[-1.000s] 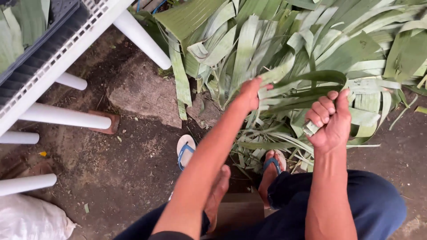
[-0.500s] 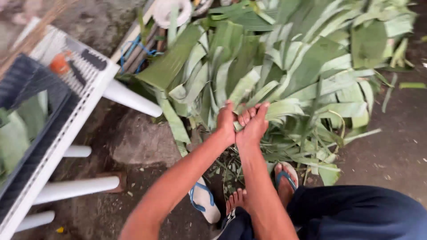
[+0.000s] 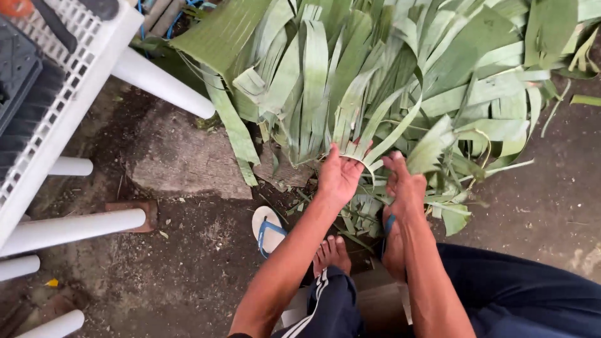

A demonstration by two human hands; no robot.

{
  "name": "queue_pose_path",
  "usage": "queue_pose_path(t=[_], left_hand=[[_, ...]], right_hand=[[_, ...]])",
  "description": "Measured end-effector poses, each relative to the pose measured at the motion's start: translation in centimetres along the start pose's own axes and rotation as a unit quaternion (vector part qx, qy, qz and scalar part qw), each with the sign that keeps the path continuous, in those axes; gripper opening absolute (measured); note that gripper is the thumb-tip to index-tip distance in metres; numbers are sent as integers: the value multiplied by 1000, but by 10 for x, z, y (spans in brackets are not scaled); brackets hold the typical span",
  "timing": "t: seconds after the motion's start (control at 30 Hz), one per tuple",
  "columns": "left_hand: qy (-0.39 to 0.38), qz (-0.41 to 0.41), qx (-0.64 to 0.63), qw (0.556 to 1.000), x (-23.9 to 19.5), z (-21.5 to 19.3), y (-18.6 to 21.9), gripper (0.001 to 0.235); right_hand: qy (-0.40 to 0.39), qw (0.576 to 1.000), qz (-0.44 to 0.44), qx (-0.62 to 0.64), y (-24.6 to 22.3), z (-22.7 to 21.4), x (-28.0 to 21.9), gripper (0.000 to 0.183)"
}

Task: The person sits on a low stool and uses a knife to trim and cut long green leaves into smaller pieces. The person repeatedly picks up leaves, cuts them, and places the cut pieces into a black tray on a white plastic table.

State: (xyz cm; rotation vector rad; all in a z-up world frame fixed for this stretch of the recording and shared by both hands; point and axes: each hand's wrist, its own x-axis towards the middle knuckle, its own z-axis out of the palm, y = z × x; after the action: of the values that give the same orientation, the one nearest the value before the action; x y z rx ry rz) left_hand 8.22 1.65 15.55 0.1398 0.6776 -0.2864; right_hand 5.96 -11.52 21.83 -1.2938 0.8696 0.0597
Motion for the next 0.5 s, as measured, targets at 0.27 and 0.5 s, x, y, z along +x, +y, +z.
queue_pose_path(t=[0.27,0.5], left_hand=[[-8,32,5,999,-29,21,15,56],[-7,53,46,998,-23,1,0,43]], right_hand=[[-39,998,21,-34,-11,9,33,41],[-85,994,-50,-54,0,15,73,26]])
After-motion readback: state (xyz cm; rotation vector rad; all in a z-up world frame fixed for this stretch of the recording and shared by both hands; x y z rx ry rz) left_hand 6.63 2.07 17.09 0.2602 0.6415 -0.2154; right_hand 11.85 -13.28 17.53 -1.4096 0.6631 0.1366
